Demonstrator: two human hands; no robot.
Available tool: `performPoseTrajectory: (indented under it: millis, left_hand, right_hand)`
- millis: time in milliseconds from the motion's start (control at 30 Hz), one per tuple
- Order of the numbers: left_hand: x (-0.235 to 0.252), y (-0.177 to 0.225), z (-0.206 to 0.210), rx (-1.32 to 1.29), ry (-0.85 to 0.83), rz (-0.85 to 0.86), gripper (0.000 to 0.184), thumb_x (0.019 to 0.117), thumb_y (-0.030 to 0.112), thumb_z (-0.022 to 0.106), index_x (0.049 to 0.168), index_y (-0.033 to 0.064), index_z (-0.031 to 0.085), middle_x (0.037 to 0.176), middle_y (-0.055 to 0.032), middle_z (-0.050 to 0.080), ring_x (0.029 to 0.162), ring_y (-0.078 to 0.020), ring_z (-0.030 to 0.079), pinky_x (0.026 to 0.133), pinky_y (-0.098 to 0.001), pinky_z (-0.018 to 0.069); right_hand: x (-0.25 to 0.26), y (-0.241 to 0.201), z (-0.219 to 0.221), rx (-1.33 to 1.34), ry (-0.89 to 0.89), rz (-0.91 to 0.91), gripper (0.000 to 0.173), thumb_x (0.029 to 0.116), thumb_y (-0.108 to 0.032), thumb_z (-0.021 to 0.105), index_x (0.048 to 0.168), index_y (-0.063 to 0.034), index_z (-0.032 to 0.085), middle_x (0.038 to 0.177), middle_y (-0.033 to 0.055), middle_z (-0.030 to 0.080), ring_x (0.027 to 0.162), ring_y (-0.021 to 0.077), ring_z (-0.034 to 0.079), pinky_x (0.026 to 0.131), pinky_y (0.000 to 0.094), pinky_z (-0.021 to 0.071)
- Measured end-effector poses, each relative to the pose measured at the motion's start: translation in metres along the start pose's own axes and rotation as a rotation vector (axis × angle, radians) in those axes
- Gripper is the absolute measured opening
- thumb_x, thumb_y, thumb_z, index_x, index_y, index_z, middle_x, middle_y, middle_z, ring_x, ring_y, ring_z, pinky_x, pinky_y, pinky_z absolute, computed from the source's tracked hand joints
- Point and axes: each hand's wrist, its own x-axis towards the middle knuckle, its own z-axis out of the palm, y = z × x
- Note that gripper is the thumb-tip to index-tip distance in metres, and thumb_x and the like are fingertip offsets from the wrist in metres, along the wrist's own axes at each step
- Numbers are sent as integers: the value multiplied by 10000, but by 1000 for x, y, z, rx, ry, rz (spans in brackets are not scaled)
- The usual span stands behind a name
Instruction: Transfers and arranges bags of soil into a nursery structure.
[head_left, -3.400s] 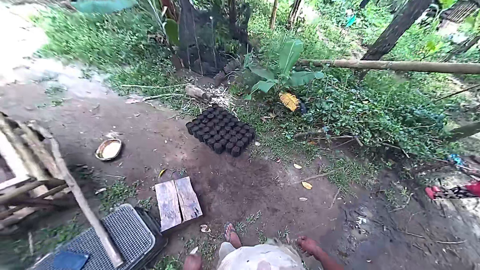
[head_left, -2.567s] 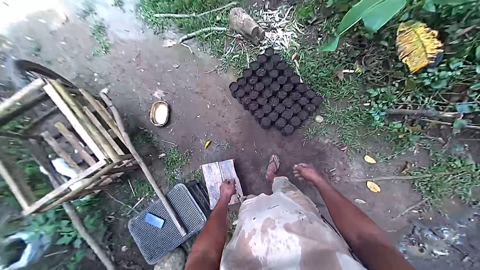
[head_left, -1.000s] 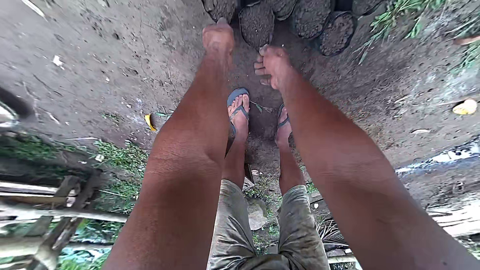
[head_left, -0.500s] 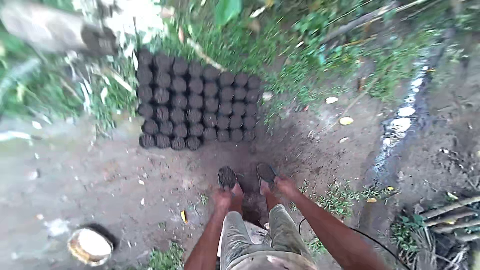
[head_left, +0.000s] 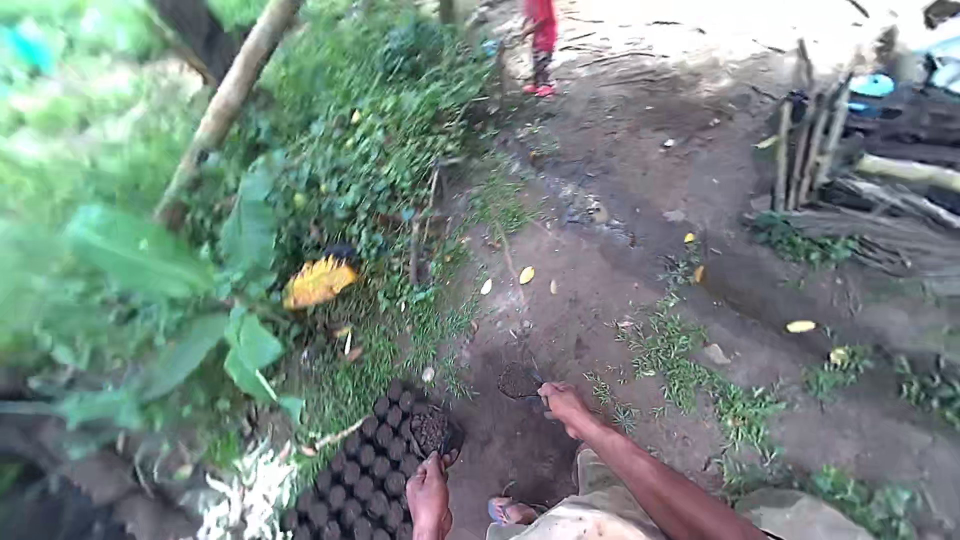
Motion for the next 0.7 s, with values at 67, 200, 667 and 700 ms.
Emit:
performPoseTrajectory:
  millis: [67, 200, 667, 700]
  left_hand:
    - [-18, 31, 35, -35, -10, 75, 395, 1108, 236, 459, 930, -39, 680, 871, -121, 757, 803, -217, 732, 744, -400, 614]
    - [-51, 71, 119, -72, -134, 109, 369, 1111, 262, 404, 1067, -31, 624, 886, -101, 730, 853, -232, 738, 786, -444, 631]
    - [-75, 147, 462, 276, -874, 226, 386, 1123, 193, 409, 1060, -103, 649, 987, -187, 766, 930, -294, 762, 869, -464, 636]
    - [-72, 153, 487, 306, -931, 276, 381, 1114, 178, 415, 1012, -92, 664, 974, -181, 771, 926, -294, 765, 874, -466, 636]
  right_hand:
    - [-1, 5, -42, 60, 65, -66, 339, 1053, -308, 522, 1041, -44, 734, 1009, 146, 689, 940, 263, 680, 850, 502, 579]
    - [-8, 12, -140, 137, 171, -108, 349, 1041, -331, 512, 1019, -80, 754, 1016, 126, 695, 947, 247, 672, 869, 495, 557]
    - [-38, 54, -397, 800, 860, -23, 297, 1054, -212, 531, 1025, 29, 703, 932, 151, 688, 879, 242, 695, 847, 463, 612]
    - [-38, 54, -408, 880, 911, -9, 290, 1055, -202, 538, 1043, 43, 693, 957, 169, 680, 900, 268, 696, 851, 483, 617]
